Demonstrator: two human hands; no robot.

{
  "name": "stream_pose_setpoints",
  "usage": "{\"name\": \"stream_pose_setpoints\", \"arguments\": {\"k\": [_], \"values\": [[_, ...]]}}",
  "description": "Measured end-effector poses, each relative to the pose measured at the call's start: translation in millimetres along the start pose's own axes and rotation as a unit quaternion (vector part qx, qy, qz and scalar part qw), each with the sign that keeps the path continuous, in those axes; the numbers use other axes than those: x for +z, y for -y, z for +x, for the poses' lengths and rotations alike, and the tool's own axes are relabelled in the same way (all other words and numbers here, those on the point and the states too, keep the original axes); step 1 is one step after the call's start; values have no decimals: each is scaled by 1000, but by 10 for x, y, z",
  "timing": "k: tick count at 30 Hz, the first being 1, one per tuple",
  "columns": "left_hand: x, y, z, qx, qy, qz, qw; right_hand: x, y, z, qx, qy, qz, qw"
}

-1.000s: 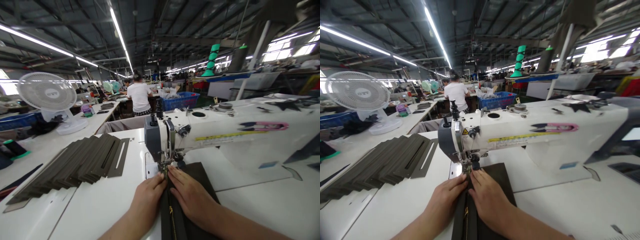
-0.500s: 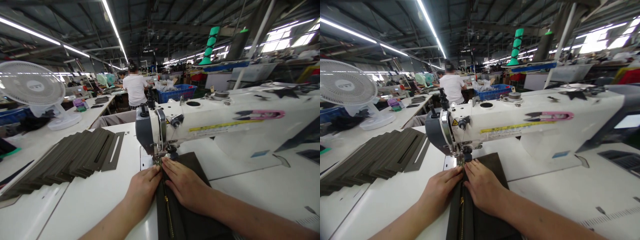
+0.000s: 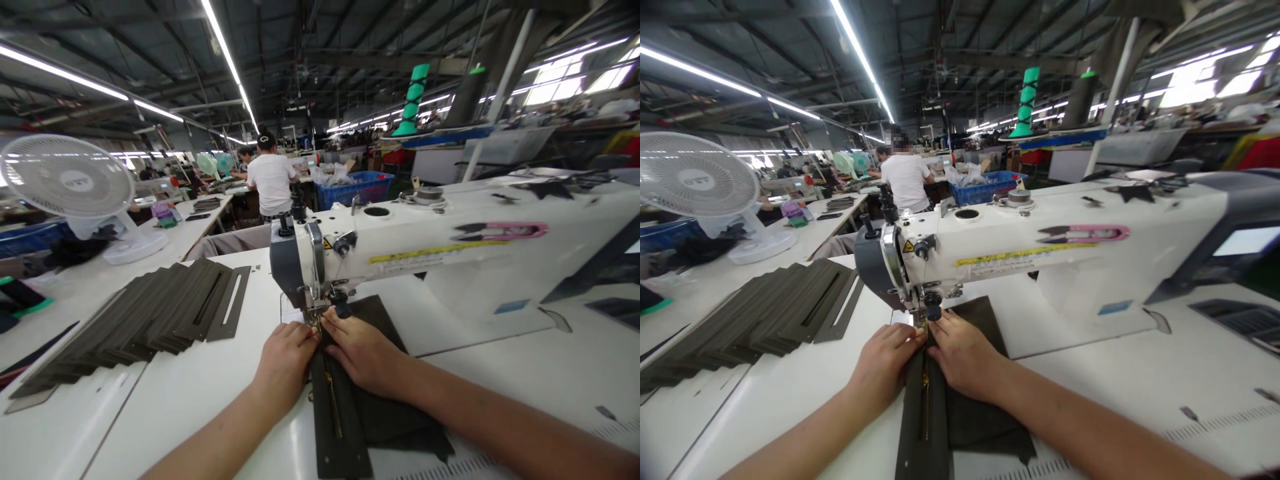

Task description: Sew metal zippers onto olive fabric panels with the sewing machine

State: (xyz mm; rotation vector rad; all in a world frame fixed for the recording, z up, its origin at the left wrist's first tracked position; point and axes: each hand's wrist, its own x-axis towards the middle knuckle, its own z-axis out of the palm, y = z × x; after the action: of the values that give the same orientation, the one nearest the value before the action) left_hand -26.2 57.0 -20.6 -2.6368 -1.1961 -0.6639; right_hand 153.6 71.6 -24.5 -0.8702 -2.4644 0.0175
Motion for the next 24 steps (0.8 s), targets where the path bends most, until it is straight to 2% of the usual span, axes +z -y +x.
{"name": "stream_pose_setpoints", "arguments": {"k": [3,5,7,9,12,15,20,24], "values": [[-35,-16,-83,-5,-10,-30,999,-135,208,-169,-1,-17,9,1000],[-71,-26,-159,7,-6,-47,999,-181,405,-329,-24,-50,13,998],[-112,-29,-227,27,-5,-60,998,-151,580,-470,-71,-95,-12,993],[-146,-23,-270,51,-11,-60,997,-59,689,-553,-90,-123,-68,986],[-161,-9,-298,95,-19,-33,995,85,720,-579,-81,-108,-127,983],[-127,-24,-307,124,-22,-1,992,129,670,-580,-112,-124,-116,979],[-74,-137,-289,88,-23,12,996,56,625,-611,-97,-180,-71,976],[-68,-185,-260,74,-26,22,997,21,641,-588,-93,-188,-70,975]]}}
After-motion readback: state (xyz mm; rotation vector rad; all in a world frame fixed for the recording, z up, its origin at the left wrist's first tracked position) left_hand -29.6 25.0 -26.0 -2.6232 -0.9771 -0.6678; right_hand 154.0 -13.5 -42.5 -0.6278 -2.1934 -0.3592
